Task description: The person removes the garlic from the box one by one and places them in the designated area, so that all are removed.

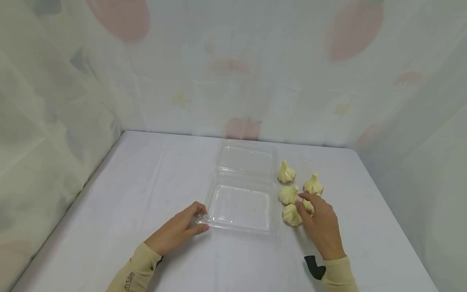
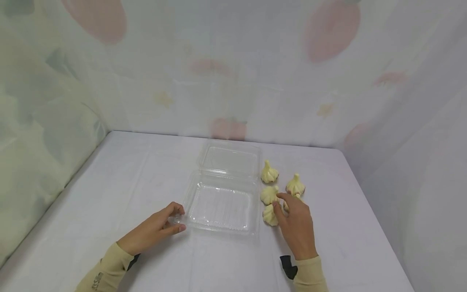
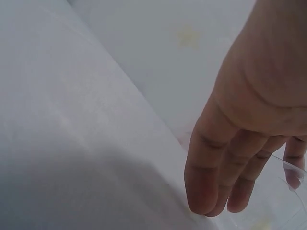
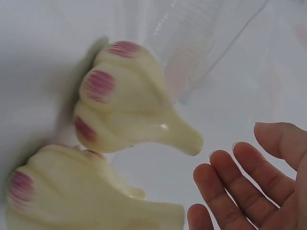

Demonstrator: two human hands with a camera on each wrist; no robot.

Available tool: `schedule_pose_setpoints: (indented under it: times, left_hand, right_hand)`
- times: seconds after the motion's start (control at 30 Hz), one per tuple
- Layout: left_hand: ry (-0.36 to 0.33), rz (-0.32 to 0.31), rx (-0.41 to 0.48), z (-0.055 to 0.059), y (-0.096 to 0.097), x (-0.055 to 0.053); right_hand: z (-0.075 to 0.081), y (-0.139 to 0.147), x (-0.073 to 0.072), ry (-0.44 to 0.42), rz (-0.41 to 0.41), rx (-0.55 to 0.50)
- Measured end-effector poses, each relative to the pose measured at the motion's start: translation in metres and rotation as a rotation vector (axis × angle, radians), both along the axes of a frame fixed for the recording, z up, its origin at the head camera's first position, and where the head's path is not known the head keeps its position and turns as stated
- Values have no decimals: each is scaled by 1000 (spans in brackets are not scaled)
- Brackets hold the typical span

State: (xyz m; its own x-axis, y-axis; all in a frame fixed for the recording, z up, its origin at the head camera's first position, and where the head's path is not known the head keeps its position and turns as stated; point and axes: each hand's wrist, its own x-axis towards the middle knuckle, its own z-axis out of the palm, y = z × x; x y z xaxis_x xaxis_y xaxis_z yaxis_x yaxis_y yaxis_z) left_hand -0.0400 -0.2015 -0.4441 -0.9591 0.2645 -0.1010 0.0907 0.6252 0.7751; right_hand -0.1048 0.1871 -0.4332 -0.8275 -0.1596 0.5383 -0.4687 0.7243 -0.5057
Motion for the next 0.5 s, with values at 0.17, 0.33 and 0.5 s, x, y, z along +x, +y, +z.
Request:
schedule_pose_setpoints:
  times: [0.17, 0.33, 0.5]
  left_hand:
    - [39, -3, -96, 4, -1, -2]
    - [54, -27, -198, 19, -5, -13]
    - [129, -70, -368, 65, -15, -48]
  right_hand:
    - [10, -12, -5, 40, 45, -3]
    - [35, -35, -29, 26, 151, 34]
    - [74, -63, -74, -47, 275, 90]
